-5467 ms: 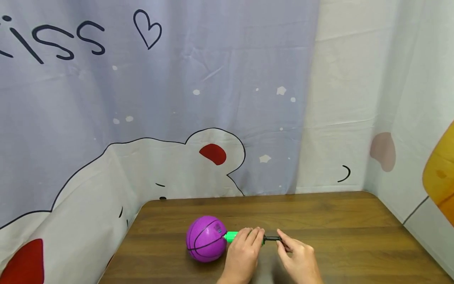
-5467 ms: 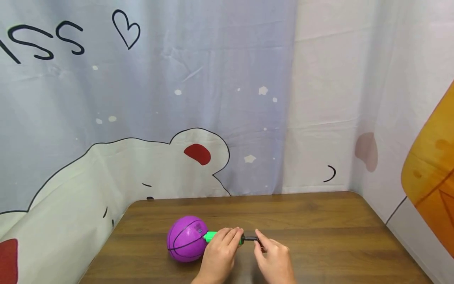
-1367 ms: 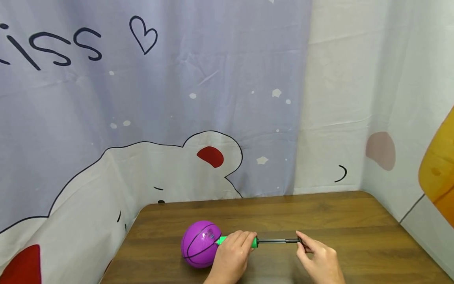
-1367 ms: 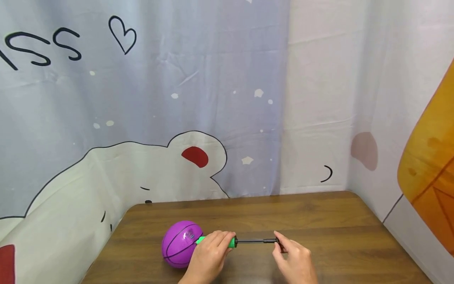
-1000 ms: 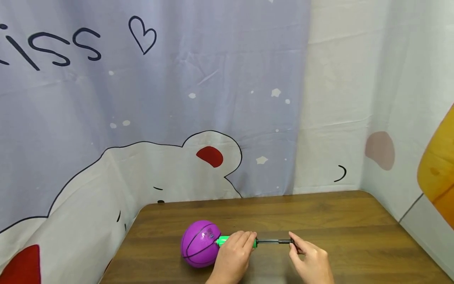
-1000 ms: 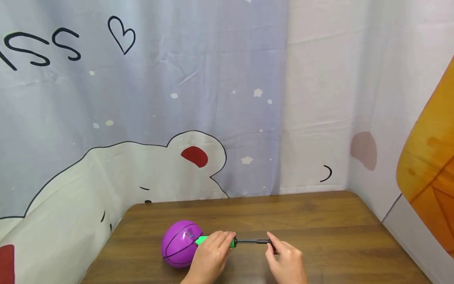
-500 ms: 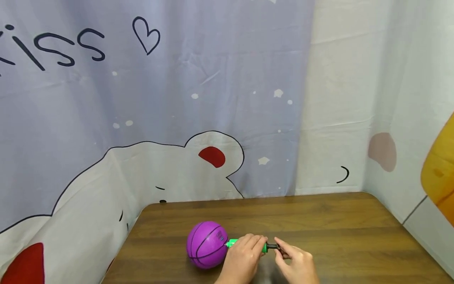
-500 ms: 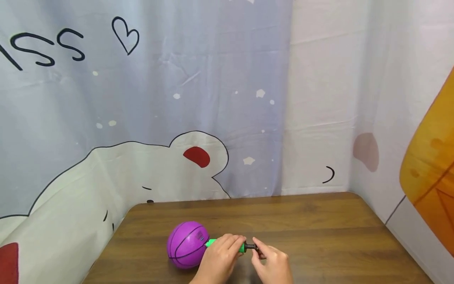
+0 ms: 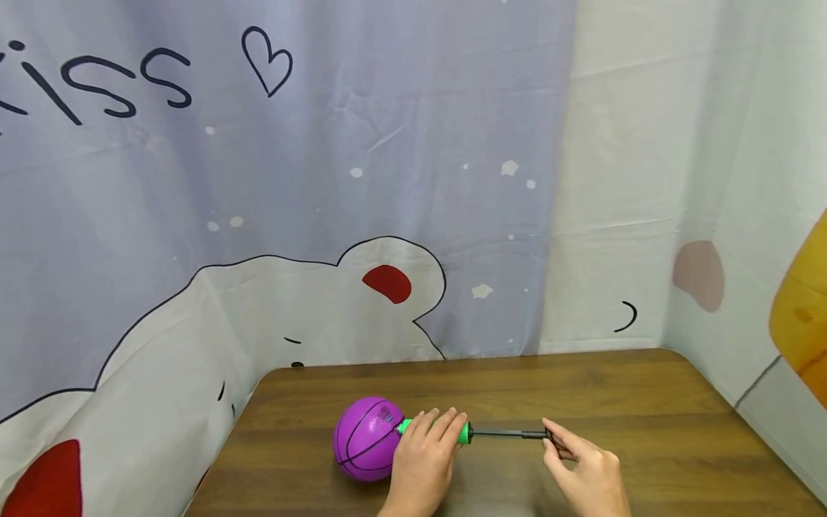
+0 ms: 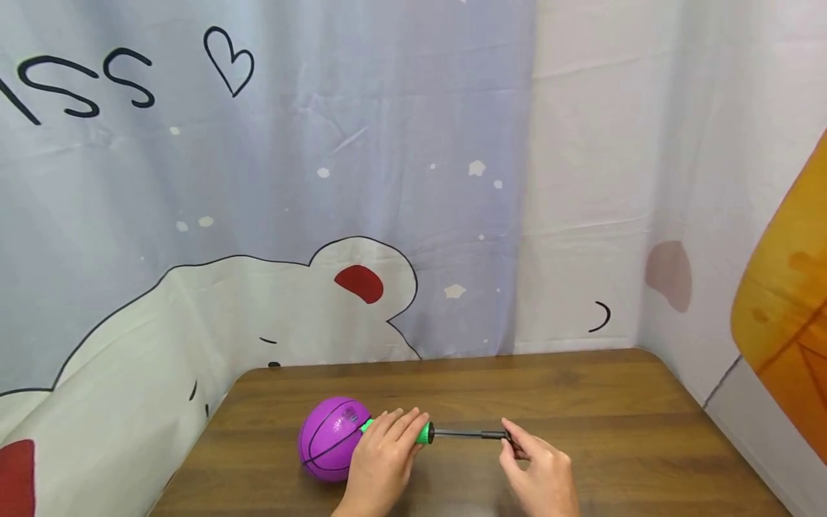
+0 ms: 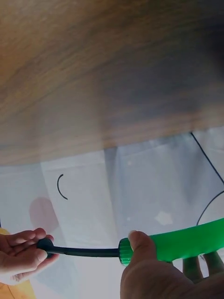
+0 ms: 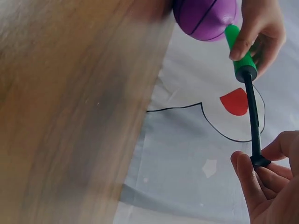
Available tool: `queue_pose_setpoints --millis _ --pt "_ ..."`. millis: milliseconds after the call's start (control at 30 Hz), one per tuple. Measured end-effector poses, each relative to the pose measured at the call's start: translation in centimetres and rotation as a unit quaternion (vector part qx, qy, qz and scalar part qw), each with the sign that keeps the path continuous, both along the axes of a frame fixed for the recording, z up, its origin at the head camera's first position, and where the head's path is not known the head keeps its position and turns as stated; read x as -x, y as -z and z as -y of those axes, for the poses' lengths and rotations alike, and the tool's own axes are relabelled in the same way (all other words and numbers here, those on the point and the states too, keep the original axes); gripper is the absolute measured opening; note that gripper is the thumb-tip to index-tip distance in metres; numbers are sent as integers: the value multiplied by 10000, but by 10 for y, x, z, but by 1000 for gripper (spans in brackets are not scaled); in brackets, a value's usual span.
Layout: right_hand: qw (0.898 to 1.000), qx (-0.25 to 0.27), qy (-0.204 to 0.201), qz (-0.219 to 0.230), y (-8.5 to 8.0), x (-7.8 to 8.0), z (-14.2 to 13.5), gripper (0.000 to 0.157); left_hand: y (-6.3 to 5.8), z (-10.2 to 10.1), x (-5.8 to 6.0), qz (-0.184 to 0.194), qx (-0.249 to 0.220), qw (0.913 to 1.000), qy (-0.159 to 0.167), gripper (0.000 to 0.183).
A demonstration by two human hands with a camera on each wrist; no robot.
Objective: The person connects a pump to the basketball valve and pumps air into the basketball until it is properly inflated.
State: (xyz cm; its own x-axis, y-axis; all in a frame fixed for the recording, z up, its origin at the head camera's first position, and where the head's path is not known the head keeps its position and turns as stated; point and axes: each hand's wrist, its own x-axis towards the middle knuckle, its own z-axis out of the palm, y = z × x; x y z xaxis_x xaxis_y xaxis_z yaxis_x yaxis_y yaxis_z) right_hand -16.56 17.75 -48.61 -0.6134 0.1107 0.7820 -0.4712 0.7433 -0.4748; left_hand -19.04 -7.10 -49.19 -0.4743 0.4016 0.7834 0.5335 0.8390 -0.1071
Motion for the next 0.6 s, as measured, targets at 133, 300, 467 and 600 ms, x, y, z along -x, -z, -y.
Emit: queue_pose_setpoints --millis 133,300,467,600 --pt "10000 -66 13 -62 -1 -1 -3 37 1 -2 0 -178 43 9998 49 47" --pt "9999 -136 -22 -26 -3 -2 5 38 2 -5 1 -529 187 9984 20 41" --pt "9991 -273 -234 -225 2 0 25 39 6 -10 -1 -481 207 9986 -5 35" --pt "9980 -302 -445 -332 7 1 39 39 8 -18 -3 -547 202 9983 21 34"
